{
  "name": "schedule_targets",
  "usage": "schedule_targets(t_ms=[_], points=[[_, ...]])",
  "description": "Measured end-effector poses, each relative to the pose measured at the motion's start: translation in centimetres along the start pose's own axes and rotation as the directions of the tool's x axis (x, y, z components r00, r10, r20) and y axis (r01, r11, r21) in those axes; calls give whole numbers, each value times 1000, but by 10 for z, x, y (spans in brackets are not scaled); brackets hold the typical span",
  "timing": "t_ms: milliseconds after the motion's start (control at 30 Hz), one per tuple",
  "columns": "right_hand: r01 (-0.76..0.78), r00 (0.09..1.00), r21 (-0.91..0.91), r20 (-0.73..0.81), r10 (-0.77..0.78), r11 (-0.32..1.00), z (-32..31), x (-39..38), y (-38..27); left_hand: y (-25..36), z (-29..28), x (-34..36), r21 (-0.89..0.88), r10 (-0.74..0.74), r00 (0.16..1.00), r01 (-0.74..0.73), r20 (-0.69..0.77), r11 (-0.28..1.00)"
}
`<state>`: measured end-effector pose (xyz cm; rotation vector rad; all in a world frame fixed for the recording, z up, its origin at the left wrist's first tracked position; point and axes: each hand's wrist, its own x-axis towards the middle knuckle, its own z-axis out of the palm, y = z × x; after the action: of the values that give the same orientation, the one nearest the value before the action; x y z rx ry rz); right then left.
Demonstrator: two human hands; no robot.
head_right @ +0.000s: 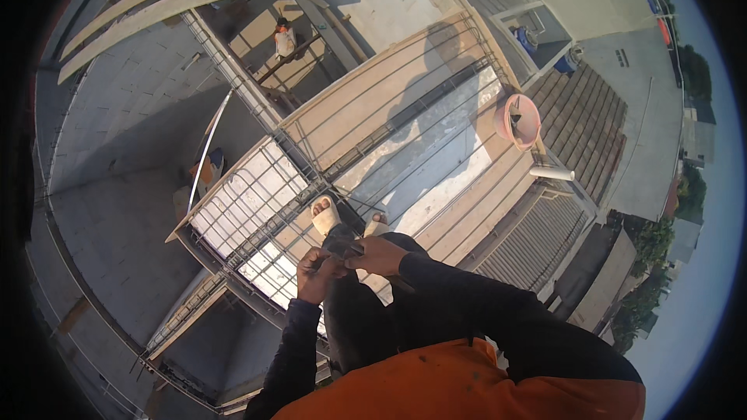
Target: The person stands on a wooden board at a construction site and uses pliers to twist and cut thin wire to secure a steel rebar cage into place.
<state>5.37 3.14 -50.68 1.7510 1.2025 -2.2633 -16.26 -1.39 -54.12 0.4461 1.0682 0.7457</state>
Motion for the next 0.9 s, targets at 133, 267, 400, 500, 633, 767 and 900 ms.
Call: schedule_targets(t_ms=[133,267,400,500,633,767,900], points=[[113,989,202,-119,-90,973,-4,-44,-4,37,45,2,49,35,999,-34,-34,998],[141,982,232,-158,-106,962,-9,-71,-24,63,61,-6,239,142,990,-134,-18,962],[180,964,251,-239,-119,951,-42,-86,-12,94,104,11,162,232,973,-230,8,960],[216,937,376,-340,-82,901,-93,-117,-27,128,134,36,353,288,951,-308,109,883],[355,900,626,-430,-73,695,-181,-130,-5,169,190,84,299,361,929,-368,80,881],[318,909,641,-415,-33,699,-286,-137,37,204,237,142,333,417,909,-400,24,854],[199,924,580,-379,45,790,-382,-150,102,228,280,190,472,321,946,-304,47,827]])
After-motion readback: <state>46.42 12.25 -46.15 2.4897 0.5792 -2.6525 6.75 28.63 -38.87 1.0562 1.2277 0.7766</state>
